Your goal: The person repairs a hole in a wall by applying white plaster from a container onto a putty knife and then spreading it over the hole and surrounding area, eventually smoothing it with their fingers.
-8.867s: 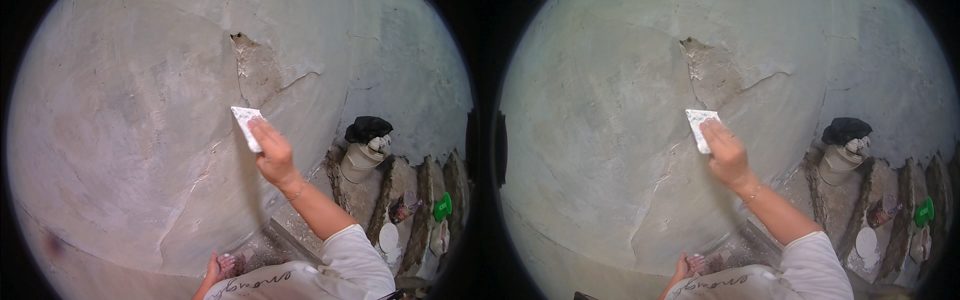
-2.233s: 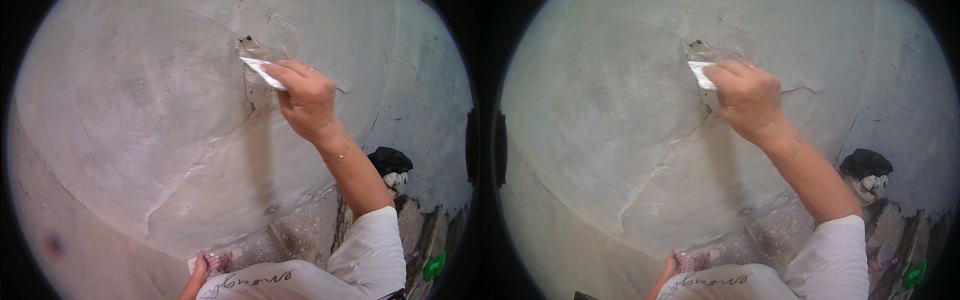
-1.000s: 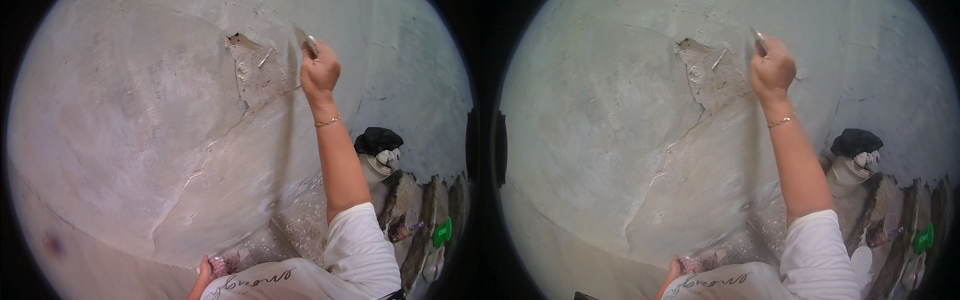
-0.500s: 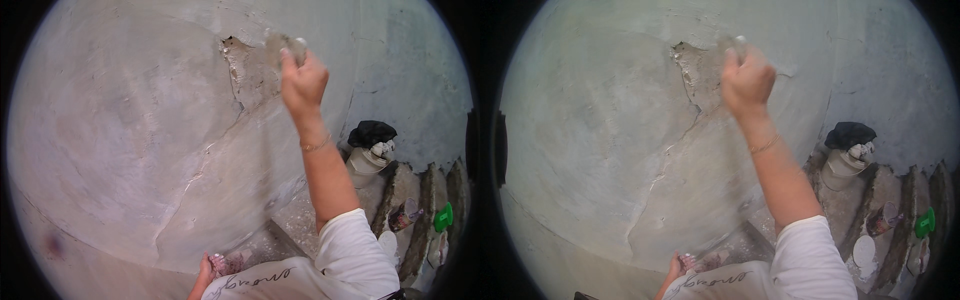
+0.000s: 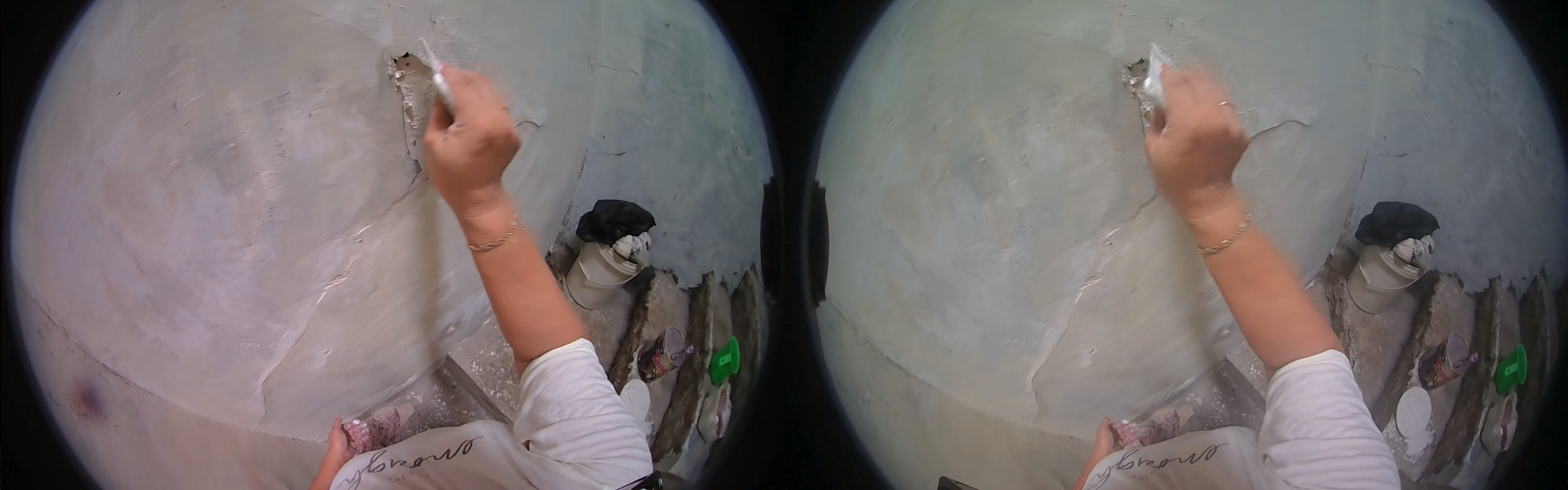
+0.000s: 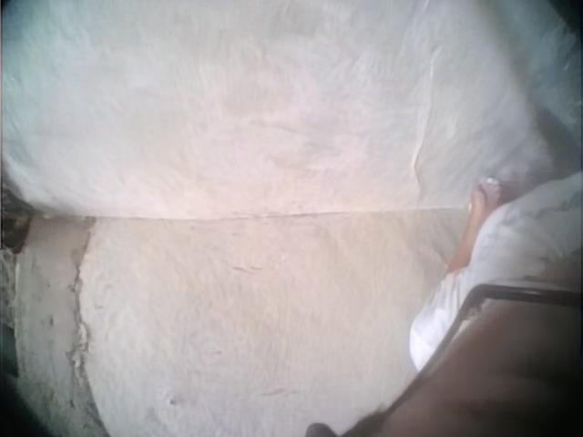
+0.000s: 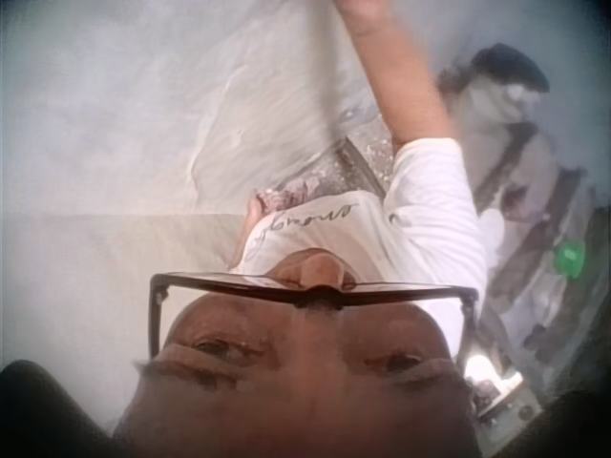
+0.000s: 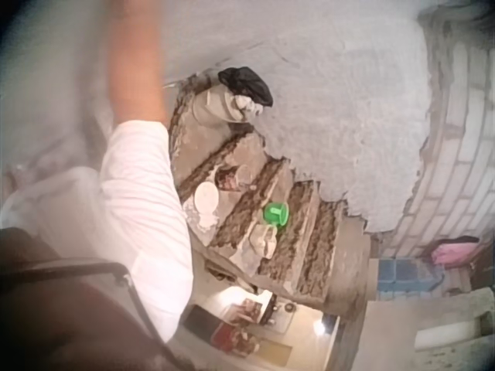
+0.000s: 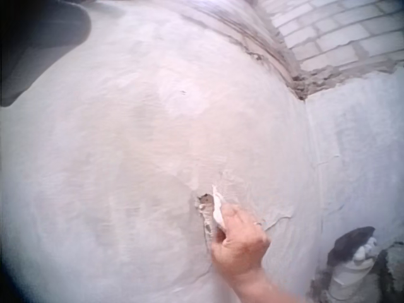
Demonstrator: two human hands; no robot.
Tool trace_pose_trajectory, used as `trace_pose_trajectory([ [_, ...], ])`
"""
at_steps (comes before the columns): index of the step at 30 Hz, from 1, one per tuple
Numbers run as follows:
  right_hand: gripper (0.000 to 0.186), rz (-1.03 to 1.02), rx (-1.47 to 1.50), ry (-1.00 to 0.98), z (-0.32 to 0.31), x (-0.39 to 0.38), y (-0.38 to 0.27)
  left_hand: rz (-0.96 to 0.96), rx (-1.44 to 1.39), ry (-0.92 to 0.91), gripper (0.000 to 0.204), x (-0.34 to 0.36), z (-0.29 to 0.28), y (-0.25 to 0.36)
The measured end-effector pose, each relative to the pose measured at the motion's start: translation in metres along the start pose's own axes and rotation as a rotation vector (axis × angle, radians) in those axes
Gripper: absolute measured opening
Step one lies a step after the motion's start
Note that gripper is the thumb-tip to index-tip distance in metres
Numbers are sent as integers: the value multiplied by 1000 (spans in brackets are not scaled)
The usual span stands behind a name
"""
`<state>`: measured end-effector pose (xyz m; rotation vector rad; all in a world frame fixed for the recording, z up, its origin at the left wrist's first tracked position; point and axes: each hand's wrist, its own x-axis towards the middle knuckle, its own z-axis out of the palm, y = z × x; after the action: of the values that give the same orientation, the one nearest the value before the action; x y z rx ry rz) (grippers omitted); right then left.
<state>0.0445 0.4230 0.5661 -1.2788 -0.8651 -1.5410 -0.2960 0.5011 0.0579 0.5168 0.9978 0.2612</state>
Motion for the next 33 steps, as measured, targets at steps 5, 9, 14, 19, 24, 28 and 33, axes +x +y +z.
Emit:
trace_pose_trajectory([
  [5, 38, -90, -151, -1, 30, -48, -22, -14, -32, -34, 57, -2, -3, 1],
  [9, 38, -87, -18, -158, 8, -65, -39, -15, -29, -40, 57, -4, -3, 1],
  [14, 32, 4, 158, -358, -44, -68, -12, 16, 23, -58, 58, -2, -1, 4],
  [19, 10, 437, 475, -552, -70, -14, 20, 14, 27, -19, 57, -10, -6, 5],
  [24, 9, 295, 533, -861, -42, 6, 33, -23, 33, -27, 57, -10, 3, 2],
  [28, 12, 144, 468, -758, -11, 23, 52, 16, 22, -29, 57, -11, 10, 0],
  [33, 15, 124, 540, -566, -7, 60, 69, 30, -4, 4, 57, -15, 14, -4],
])
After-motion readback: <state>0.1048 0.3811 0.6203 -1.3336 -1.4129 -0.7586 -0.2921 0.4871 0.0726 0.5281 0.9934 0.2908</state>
